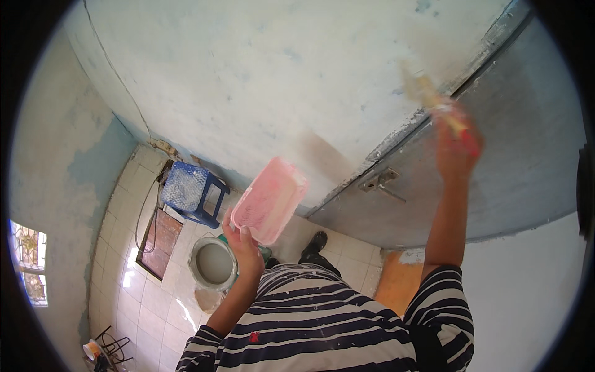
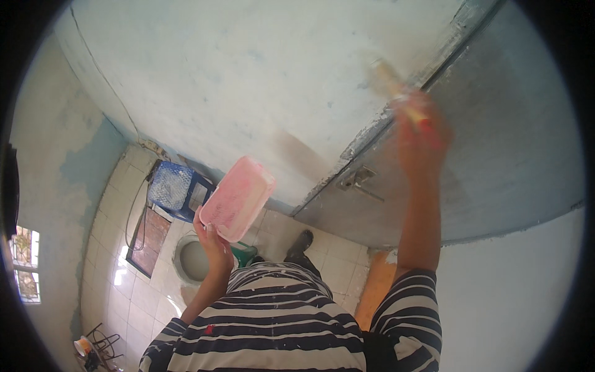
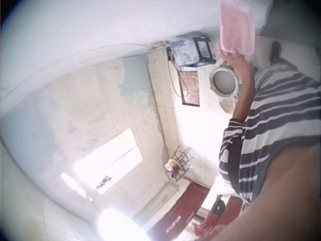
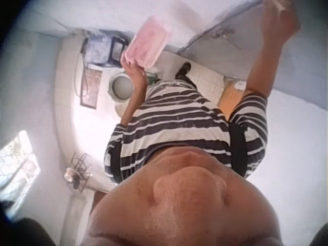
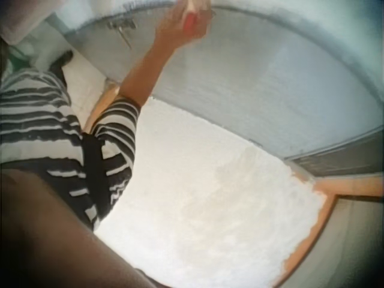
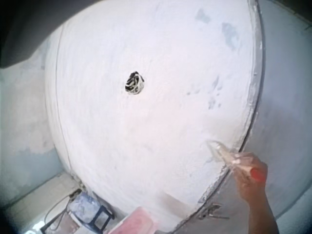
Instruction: The person paints a section of a white wall using a brush, dipping the brush into a pink container held in the other hand.
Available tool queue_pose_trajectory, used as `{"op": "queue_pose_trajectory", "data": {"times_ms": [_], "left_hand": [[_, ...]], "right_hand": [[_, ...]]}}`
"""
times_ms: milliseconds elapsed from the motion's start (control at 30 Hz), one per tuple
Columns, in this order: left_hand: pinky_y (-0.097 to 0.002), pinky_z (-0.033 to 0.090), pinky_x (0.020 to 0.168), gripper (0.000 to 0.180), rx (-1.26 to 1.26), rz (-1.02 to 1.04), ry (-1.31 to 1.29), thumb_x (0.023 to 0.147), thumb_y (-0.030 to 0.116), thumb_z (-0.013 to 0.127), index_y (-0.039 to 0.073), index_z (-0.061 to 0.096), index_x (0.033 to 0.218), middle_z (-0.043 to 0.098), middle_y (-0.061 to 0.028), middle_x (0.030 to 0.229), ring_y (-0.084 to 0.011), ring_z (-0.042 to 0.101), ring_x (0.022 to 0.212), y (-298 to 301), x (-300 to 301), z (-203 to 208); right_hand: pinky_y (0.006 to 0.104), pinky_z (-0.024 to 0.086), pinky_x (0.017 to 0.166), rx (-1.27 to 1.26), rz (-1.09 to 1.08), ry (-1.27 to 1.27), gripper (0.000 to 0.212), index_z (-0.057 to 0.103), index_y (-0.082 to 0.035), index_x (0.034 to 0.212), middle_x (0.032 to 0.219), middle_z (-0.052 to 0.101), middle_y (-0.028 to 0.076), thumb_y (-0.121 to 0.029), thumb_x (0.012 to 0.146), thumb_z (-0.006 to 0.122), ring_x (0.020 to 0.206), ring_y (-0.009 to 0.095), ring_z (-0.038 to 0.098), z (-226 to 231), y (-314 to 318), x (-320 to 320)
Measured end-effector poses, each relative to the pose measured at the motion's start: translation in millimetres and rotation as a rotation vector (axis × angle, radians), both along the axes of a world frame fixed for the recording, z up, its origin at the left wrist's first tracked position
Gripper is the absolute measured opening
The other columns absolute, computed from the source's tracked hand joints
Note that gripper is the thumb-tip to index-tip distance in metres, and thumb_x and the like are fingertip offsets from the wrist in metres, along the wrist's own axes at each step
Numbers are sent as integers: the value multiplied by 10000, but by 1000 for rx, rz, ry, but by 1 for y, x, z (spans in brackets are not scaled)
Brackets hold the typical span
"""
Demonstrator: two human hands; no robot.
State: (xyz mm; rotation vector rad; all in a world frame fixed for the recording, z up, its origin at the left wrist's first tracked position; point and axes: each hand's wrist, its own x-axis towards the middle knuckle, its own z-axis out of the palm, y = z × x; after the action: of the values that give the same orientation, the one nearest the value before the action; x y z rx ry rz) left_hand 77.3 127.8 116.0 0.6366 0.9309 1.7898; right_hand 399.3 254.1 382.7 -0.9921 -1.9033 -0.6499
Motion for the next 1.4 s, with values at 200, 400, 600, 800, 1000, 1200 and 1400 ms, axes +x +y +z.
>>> {"op": "queue_pose_trajectory", "data": {"times_ms": [200,400,600,800,1000,1200,1400], "left_hand": [[-439,322,1132,612,-63,5,-30,960,263,515,61,231,1463,370,-164,1445,-300,381,1364,-6,-3,-2],[-433,331,1126,595,1,47,-6,963,247,502,65,232,1460,380,-163,1435,-299,388,1359,-8,-8,-2],[-418,361,1104,603,-48,59,-21,966,283,514,75,238,1461,395,-155,1419,-289,410,1344,-10,-7,-10],[-416,380,1096,634,16,23,-50,967,235,543,68,202,1476,395,-196,1419,-308,434,1322,-10,-1,3],[-421,406,1077,608,-51,48,-62,962,205,524,67,214,1467,408,-189,1409,-306,452,1305,-14,-1,-3],[-417,385,1085,612,-30,27,-6,958,277,527,74,237,1457,403,-165,1415,-294,428,1332,-18,-2,0],[-410,420,1064,571,-50,63,-75,972,182,495,86,226,1466,409,-188,1410,-294,467,1291,-20,-7,-4]], "right_hand": [[355,537,808,-122,210,116,171,659,-29,972,977,694,122,2,810,705,922,268,676,-25,-10,-14],[358,526,825,-324,83,283,194,649,-20,968,991,690,117,19,789,715,932,241,664,-42,4,5],[342,532,812,-49,246,271,183,656,-18,991,989,696,133,17,814,684,897,269,677,-17,-18,-2],[360,543,805,-226,129,194,148,654,-27,971,1014,703,127,21,833,677,899,265,680,-20,-8,28],[333,536,813,-39,256,311,139,656,-8,951,987,701,126,41,821,669,889,249,676,-4,-23,10],[330,534,808,-313,10,286,144,668,-33,945,996,698,125,27,815,686,888,239,672,-4,-10,28],[327,521,837,114,115,233,134,657,23,1003,1015,692,95,31,870,656,924,200,652,14,-27,11]]}}
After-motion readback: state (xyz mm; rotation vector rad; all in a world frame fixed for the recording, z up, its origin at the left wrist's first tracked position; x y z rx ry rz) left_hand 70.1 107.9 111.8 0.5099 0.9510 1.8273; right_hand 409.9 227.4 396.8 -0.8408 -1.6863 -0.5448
